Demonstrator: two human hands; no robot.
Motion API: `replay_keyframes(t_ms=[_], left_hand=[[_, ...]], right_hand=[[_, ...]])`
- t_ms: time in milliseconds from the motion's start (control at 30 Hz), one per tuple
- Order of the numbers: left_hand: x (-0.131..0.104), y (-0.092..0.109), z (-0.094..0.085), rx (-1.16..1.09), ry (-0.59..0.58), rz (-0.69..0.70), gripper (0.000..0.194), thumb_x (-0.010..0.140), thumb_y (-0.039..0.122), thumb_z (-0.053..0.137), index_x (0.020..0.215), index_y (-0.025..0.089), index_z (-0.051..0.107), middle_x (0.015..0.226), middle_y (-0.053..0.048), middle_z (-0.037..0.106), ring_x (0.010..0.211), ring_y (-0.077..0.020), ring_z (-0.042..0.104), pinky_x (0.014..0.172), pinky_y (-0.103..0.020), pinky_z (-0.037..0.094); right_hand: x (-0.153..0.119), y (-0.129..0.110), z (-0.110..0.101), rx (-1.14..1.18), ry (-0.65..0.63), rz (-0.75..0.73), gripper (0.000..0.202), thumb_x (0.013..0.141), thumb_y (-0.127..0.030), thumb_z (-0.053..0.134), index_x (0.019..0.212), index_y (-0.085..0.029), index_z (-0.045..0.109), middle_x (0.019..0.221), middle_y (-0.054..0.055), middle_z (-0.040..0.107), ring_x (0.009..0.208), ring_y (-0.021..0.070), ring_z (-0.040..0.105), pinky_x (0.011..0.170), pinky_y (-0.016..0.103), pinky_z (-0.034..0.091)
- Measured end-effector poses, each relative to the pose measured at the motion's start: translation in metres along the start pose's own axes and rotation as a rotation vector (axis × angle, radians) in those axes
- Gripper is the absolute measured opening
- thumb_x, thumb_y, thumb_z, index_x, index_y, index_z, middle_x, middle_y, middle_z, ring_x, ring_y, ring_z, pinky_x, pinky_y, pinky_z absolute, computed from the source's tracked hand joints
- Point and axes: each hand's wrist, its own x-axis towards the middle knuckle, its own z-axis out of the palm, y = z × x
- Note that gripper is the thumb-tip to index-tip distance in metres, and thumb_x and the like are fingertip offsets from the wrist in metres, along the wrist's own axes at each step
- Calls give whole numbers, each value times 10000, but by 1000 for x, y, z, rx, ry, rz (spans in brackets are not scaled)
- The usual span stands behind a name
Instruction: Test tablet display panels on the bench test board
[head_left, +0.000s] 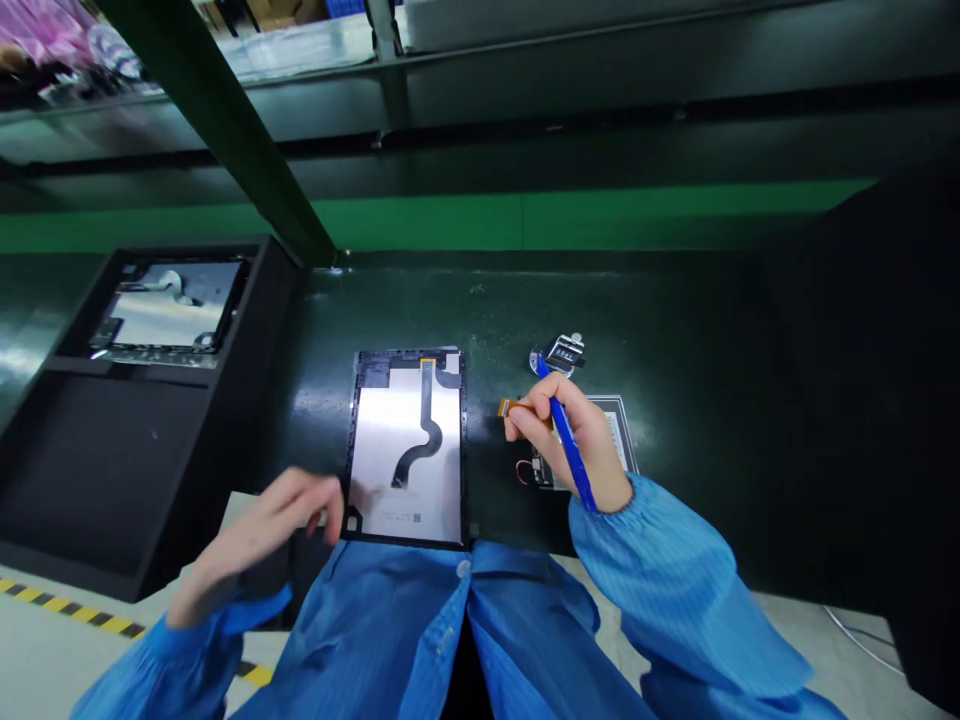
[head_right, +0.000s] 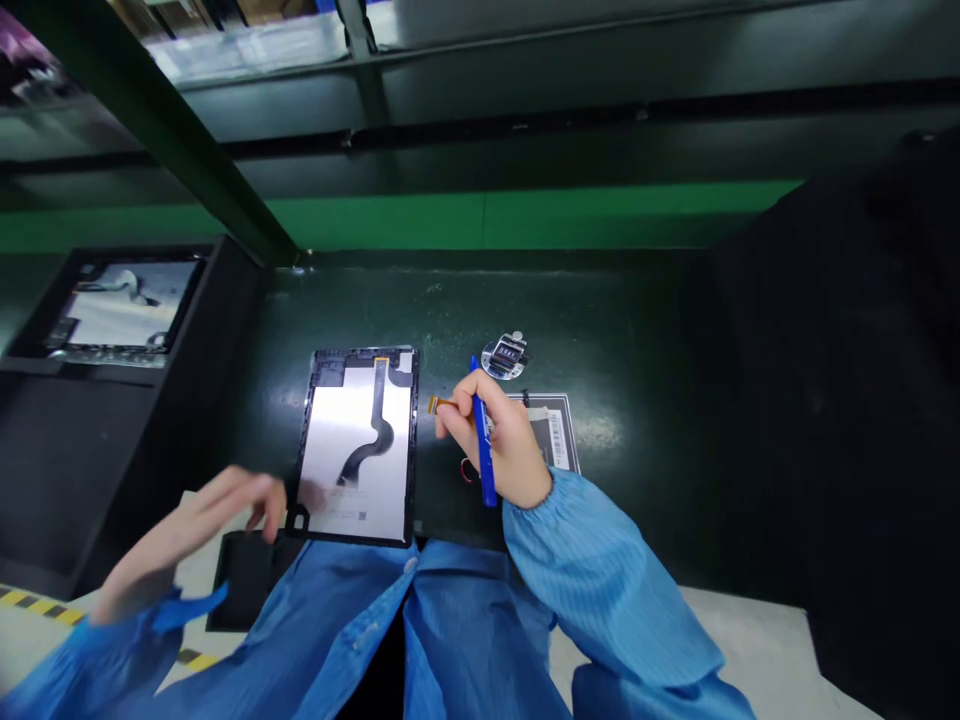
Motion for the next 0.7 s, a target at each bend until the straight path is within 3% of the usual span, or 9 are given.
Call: replay_keyframes(t_ms=[100, 133, 233, 300, 333, 400, 500, 600, 700], left_hand=[[-23, -31, 13, -17, -138, -318, 546, 1009, 512, 417, 702, 195, 740, 697, -64, 698, 673, -193, 651, 635, -248, 498], [-23, -40, 23, -115, -70, -367, 507, 992, 521, 462, 729, 187, 739, 716, -68, 707, 689, -202, 672, 655, -258, 524], [-11, -59, 54, -604, 392, -475, 271, 792, 406, 804, 826, 182, 655, 804, -36, 714, 769, -221, 727, 766, -293, 589], [-5, -62, 64, -799, 543, -508, 429, 618, 299, 934, 834, 182, 582, 825, -17, 701, 767, -240, 738, 769, -314, 608], [-5, -61, 64, -815, 496, -503, 464, 591, 291, 948, 845, 174, 577, 828, -24, 700, 764, -248, 739, 756, -320, 613], [-13, -55, 53, -770, 243, -449, 452, 619, 335, 932, 878, 144, 615, 816, -65, 714, 756, -257, 735, 703, -312, 612], [-33, -37, 18, -720, -64, -296, 438, 687, 384, 877, 982, 126, 681, 770, -99, 724, 632, -211, 700, 559, -242, 553], [-33, -3, -17, -684, -109, -203, 557, 735, 427, 834, 1190, 157, 661, 739, -88, 707, 583, -186, 667, 520, -217, 503], [7, 41, -34, -563, -14, -84, 505, 701, 392, 863, 1096, 123, 700, 766, -64, 662, 519, -109, 575, 492, -191, 463]], right_hand=[[-3, 0, -3, -30, -27, 5, 247, 952, -226, 578, 801, -231, 383, 666, -41, 612, 577, 112, 585, 581, 248, 448], [-4, -1, -3, -39, -42, 12, 245, 958, -237, 575, 803, -231, 385, 670, -39, 615, 552, 107, 571, 551, 244, 435], [-6, -2, -3, -41, -87, 46, 249, 967, -264, 570, 803, -231, 386, 676, -38, 622, 466, 86, 514, 468, 230, 389], [-6, -4, -3, -26, -104, 55, 253, 972, -276, 564, 798, -230, 386, 676, -39, 624, 429, 76, 485, 441, 224, 374], [-6, -4, -3, -17, -110, 59, 255, 974, -282, 561, 795, -229, 386, 677, -40, 626, 420, 73, 478, 436, 222, 371], [-6, -7, -4, -5, -114, 69, 259, 977, -294, 554, 791, -229, 386, 675, -41, 626, 415, 70, 475, 433, 219, 368], [-7, -10, -5, -20, -112, 76, 264, 980, -298, 547, 784, -229, 385, 668, -41, 624, 460, 78, 507, 465, 214, 378], [-8, -11, -6, -50, -105, 39, 270, 983, -293, 538, 773, -226, 383, 668, -34, 628, 532, 88, 536, 533, 214, 407], [-9, -10, -7, -47, -104, 18, 268, 984, -303, 536, 776, -226, 386, 673, -34, 627, 533, 86, 520, 547, 212, 408]])
